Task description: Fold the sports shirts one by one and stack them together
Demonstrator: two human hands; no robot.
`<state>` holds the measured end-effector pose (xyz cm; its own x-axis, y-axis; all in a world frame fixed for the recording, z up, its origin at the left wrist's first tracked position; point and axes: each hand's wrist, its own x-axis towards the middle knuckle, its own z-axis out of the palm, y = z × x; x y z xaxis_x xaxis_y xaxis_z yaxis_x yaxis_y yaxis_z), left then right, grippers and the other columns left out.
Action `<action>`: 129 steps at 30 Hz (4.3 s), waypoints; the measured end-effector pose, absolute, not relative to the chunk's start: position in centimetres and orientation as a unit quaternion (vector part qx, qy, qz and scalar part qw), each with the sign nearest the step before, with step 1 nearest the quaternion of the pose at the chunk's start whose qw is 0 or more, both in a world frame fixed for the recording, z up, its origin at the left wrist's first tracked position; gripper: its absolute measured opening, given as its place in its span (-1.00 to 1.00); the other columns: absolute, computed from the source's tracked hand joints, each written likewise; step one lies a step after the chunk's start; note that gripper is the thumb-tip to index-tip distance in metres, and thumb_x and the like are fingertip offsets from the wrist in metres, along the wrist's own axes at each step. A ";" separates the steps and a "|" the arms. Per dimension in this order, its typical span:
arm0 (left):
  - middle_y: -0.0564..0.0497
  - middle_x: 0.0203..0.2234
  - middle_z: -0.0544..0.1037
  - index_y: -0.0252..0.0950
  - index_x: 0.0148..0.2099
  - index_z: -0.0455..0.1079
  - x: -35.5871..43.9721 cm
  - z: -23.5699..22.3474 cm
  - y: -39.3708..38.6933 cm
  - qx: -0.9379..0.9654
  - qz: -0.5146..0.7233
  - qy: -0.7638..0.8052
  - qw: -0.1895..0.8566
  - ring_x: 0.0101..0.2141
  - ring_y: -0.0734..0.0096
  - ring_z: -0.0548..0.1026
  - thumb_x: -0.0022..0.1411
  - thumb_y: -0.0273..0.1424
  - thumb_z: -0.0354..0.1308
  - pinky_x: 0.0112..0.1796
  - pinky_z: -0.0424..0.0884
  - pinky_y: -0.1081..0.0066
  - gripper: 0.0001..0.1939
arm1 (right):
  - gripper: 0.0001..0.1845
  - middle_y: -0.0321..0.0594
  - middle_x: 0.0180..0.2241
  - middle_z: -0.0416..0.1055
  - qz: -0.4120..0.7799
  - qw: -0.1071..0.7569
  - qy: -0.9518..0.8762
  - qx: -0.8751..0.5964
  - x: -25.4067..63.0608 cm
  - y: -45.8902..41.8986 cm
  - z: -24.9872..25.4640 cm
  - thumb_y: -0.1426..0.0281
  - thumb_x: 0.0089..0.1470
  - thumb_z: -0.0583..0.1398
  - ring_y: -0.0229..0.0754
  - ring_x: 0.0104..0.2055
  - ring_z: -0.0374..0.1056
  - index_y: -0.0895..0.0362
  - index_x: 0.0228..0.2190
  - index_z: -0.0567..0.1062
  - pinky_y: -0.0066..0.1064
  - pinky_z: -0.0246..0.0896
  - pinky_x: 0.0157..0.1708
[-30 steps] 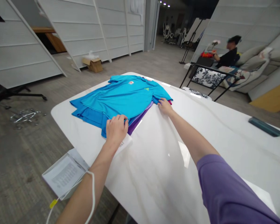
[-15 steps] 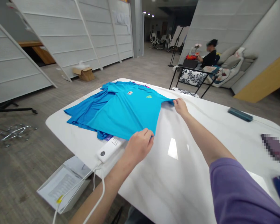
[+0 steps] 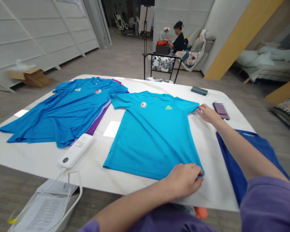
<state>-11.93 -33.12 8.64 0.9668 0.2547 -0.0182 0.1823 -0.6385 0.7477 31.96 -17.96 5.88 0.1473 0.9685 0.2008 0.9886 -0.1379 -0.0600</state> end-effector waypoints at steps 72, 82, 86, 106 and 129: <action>-0.02 -0.31 0.64 0.23 -0.13 0.55 -42.6 3.5 -28.0 0.683 0.245 0.587 0.360 -0.25 -0.21 0.68 0.33 0.02 0.29 -0.20 0.68 -0.26 -0.87 | -0.71 0.04 0.14 0.59 0.200 0.191 -0.672 -0.687 -18.6 17.6 5.2 0.12 0.55 0.17 0.22 0.28 0.46 0.07 0.06 0.45 0.15 0.34 0.34; 0.04 -0.28 0.63 0.08 0.04 0.52 -36.1 7.6 -31.1 0.725 0.478 0.411 0.277 -0.29 0.12 0.67 0.38 -0.47 0.32 -0.29 0.70 0.09 -0.70 | -0.62 -0.29 -0.25 0.40 0.311 0.589 -0.445 -0.599 0.9 7.4 12.8 -0.08 0.44 0.13 -0.07 -0.20 0.52 -0.04 -0.07 0.30 -0.04 0.63 -0.08; 0.02 -0.24 0.68 -0.13 0.12 0.51 -33.5 7.8 -32.2 0.823 0.440 0.266 0.242 -0.24 0.29 0.67 0.41 -0.66 0.29 -0.21 0.64 0.26 -0.63 | -0.68 -0.34 -0.34 0.31 0.279 0.605 -0.374 -0.645 10.2 -1.1 11.4 -0.02 0.32 0.19 -0.07 -0.29 0.50 -0.07 -0.12 0.34 -0.14 0.62 -0.28; -0.10 0.23 0.70 0.00 0.43 0.50 -30.2 3.0 -30.7 0.890 0.253 0.344 0.159 0.22 -0.04 0.68 0.52 -0.37 0.23 0.16 0.76 -0.06 -0.51 | -0.47 0.06 0.17 0.64 0.107 0.218 -0.574 -0.782 11.0 9.2 6.0 -0.11 0.44 0.22 0.22 0.27 0.51 0.06 -0.02 0.66 0.10 0.37 0.37; -0.08 -0.04 0.71 -0.12 0.23 0.58 -29.5 4.9 -31.8 0.889 0.246 0.336 0.192 -0.02 0.06 0.67 0.53 -0.19 0.35 0.05 0.52 0.04 -0.69 | -0.43 0.05 0.18 0.54 0.083 0.095 -0.697 -0.706 14.6 -3.3 7.6 -0.09 0.38 0.31 0.21 0.22 0.47 0.09 0.12 0.58 0.11 0.45 0.30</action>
<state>-29.52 -31.80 4.87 0.6532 0.6913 0.3089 0.5025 -0.7010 0.5061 14.57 -3.33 7.55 0.0141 0.9998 0.0160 0.9682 -0.0097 -0.2498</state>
